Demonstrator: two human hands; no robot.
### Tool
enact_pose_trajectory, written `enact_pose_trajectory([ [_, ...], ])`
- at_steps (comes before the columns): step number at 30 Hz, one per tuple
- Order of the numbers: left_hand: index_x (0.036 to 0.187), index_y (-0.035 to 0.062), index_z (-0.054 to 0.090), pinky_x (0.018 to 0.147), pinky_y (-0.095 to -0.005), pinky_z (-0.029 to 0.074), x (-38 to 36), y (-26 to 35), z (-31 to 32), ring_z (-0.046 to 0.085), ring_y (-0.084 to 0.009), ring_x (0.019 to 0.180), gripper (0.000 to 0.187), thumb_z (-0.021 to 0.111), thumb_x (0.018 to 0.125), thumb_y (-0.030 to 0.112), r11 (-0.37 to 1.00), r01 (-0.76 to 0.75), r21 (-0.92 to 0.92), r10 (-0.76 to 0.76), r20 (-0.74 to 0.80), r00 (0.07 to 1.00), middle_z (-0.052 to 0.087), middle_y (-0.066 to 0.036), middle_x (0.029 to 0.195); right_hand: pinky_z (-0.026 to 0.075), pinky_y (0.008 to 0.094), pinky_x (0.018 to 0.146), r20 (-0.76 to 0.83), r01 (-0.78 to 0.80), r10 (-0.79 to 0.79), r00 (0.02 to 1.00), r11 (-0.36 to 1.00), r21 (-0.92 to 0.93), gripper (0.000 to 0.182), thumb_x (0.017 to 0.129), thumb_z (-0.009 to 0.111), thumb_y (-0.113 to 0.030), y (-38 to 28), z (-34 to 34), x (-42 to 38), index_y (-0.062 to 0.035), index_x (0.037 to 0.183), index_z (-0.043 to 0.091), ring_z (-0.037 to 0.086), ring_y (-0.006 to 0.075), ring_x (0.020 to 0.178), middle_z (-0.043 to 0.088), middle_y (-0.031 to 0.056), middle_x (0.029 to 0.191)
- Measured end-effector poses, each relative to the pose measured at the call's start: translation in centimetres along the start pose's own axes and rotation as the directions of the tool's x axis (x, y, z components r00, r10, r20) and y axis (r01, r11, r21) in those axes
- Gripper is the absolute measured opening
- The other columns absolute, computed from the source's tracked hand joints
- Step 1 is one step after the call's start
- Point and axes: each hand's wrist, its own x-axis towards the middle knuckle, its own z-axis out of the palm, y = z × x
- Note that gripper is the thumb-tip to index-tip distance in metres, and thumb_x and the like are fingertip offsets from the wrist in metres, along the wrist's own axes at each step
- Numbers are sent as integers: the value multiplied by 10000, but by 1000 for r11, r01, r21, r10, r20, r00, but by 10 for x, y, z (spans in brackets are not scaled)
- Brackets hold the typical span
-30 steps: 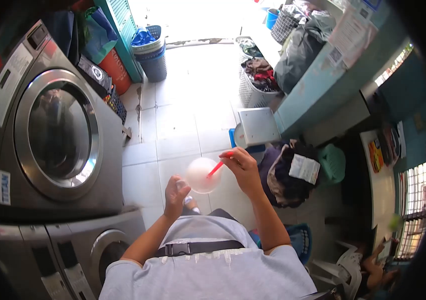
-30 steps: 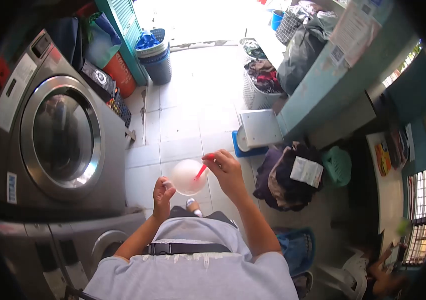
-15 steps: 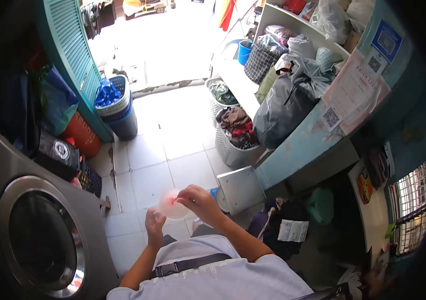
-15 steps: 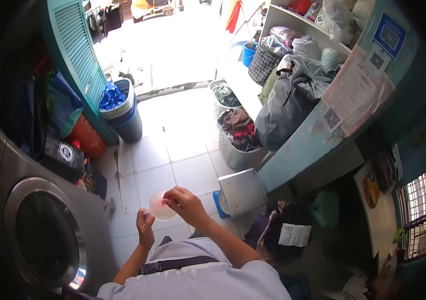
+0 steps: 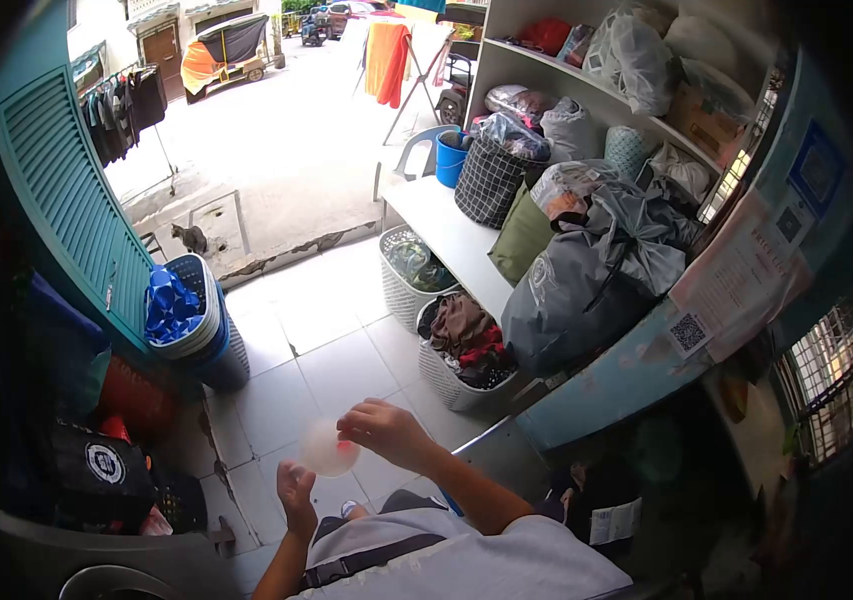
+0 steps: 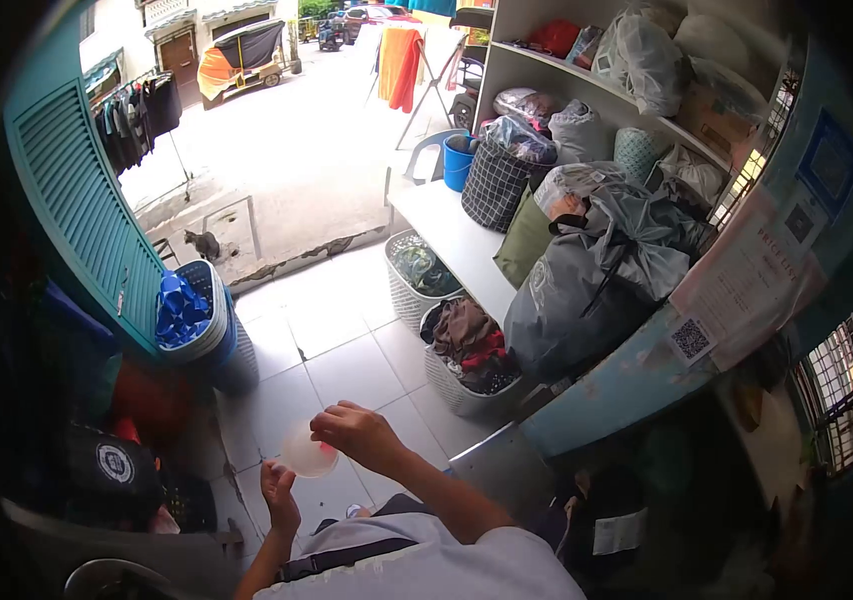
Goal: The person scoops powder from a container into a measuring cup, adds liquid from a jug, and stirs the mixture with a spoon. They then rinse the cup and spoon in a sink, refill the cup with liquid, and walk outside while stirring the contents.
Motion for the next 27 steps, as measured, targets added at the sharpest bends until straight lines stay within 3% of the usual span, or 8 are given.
enact_pose_trajectory([
  [3,900,80,440,739,-213,332,58,-8,0,402,-77,792,162,542,775,84,1000,3,-30,-1,51,999,418,16,812,490,304,610,-128,-9,5,992,999,-31,114,788,625,-132,35,12,35,-65,867,577,608,234,705,601,67,786],
  [10,953,69,447,763,-215,324,194,-25,29,408,-85,814,205,542,772,80,999,27,-28,-22,163,986,425,11,834,478,295,613,53,-157,148,988,905,395,214,788,641,-125,138,20,101,-46,976,576,605,192,684,612,94,816],
  [13,950,66,443,759,-215,320,258,-48,46,404,-84,808,208,545,770,82,999,18,-49,-11,144,990,423,12,830,468,290,605,79,-337,334,939,850,404,312,793,645,-164,190,0,144,-56,1065,537,579,165,648,602,79,794],
  [16,949,61,441,753,-218,317,327,-68,68,404,-86,803,212,550,768,87,998,-39,-46,46,176,983,420,14,819,447,234,576,-84,-348,386,919,891,291,386,827,621,-177,258,-19,182,-71,1163,463,526,89,632,556,21,766],
  [18,943,60,439,747,-223,314,374,-74,87,399,-87,796,210,552,769,92,998,-42,-49,50,182,982,416,14,811,386,208,509,-99,-378,584,805,635,674,293,910,454,-320,299,-34,203,-57,1036,484,446,77,565,493,5,714],
  [20,926,63,438,758,-228,310,410,-79,105,399,-87,797,187,545,776,90,998,-21,-66,33,185,982,417,13,805,392,223,515,-123,-258,738,663,380,888,220,881,462,-278,340,-48,223,-70,954,468,463,100,581,491,24,718],
  [24,928,54,440,749,-233,304,499,-86,141,389,-90,783,187,541,776,94,997,-15,-80,34,235,971,411,11,803,458,305,636,-81,-142,898,432,157,977,144,780,487,-106,437,-52,230,-81,914,443,520,141,759,497,53,831],
  [27,939,41,442,736,-234,304,566,-103,158,385,-97,782,207,542,769,105,1000,-5,-15,9,316,949,404,7,809,459,304,676,-45,-64,916,400,77,995,171,751,465,-36,506,-34,212,-75,915,438,526,153,807,490,59,874],
])
